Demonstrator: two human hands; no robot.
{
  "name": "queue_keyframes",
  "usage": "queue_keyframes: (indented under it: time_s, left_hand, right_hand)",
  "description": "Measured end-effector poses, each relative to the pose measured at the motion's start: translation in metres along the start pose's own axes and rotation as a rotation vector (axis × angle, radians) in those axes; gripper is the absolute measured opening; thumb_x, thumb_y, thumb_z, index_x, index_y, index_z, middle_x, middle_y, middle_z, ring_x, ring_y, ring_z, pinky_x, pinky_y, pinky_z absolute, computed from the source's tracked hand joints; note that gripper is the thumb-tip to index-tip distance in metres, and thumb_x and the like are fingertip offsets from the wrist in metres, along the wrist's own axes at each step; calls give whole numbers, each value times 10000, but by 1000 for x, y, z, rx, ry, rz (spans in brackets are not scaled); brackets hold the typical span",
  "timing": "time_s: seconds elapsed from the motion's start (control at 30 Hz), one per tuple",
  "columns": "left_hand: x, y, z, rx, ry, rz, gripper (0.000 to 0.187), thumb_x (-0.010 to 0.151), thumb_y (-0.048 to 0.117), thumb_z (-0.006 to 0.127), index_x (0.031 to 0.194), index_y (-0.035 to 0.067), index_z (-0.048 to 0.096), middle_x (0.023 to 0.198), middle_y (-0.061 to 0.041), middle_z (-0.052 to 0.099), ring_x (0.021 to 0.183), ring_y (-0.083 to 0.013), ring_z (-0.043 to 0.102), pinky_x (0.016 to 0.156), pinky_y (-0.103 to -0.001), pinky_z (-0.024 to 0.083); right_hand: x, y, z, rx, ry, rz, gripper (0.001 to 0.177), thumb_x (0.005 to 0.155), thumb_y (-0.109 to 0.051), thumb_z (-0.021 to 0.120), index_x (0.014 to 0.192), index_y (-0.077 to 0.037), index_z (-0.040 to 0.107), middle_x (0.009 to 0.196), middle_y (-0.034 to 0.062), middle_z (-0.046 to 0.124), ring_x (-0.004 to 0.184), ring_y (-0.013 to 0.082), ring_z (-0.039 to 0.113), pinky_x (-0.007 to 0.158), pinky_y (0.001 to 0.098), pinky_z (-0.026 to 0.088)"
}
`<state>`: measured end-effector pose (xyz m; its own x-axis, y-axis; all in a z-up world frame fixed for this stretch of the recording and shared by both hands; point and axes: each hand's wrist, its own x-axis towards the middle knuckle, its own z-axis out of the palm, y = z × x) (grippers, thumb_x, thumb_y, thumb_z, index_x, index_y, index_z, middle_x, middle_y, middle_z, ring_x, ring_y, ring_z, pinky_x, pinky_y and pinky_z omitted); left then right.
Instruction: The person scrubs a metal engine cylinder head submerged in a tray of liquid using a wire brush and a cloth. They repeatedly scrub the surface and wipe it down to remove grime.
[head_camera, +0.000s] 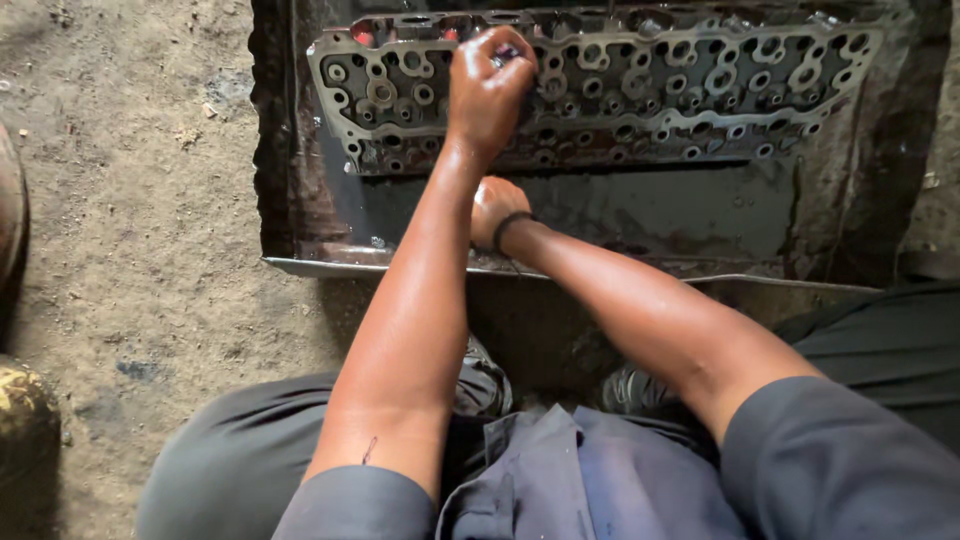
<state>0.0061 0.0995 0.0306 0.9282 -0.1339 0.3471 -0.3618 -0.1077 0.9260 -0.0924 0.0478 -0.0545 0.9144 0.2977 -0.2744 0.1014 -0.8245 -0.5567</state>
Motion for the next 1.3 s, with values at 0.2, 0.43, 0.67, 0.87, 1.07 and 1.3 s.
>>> queue_keyframes:
  time_s: [0.2,0.43,0.67,0.87,1.07,1.3]
  left_hand:
    - [-3,-5,-5,5,10,-5,171,827,145,628,833,-19,677,735,-106,664,700,-154,609,678,-318,496]
    - [-8,-10,-6,26,28,-155,192,776,176,639,794,-7,692,652,-99,651,614,-145,595,596,-310,486]
    - [-12,-5,2,40,8,-51,174,819,155,612,829,-6,676,700,-108,645,670,-161,602,641,-333,496]
    - [-13,0,9,67,19,-64,166,820,142,608,837,-6,683,682,-85,622,646,-137,563,616,-318,475]
    - [-18,0,4,6,52,-63,147,828,118,581,819,-7,659,680,-74,596,660,-136,545,620,-320,453]
    - [-10,-1,2,-165,56,-156,147,843,104,548,781,6,639,646,-1,560,630,-78,485,578,-268,382]
  right_hand:
    - [22,9,-14,-11,-61,37,370,859,-370,618,1011,-55,738,971,231,740,946,433,697,793,547,543]
    - [29,17,-22,-21,-64,51,359,858,-347,615,1020,-47,726,969,237,739,945,437,696,795,548,542]
    - [11,6,-5,-3,-18,12,349,858,-325,611,1030,-40,715,967,243,737,943,440,694,796,550,541]
    - [-6,-3,0,-4,1,-23,341,858,-306,607,1038,-33,705,965,247,736,941,443,693,798,550,541]
    - [27,18,-25,-14,-72,39,334,858,-287,604,1046,-27,695,963,252,735,940,445,691,799,551,540]
    - [18,14,-13,-6,-72,33,327,857,-265,600,1056,-19,683,961,258,733,938,449,690,801,552,540]
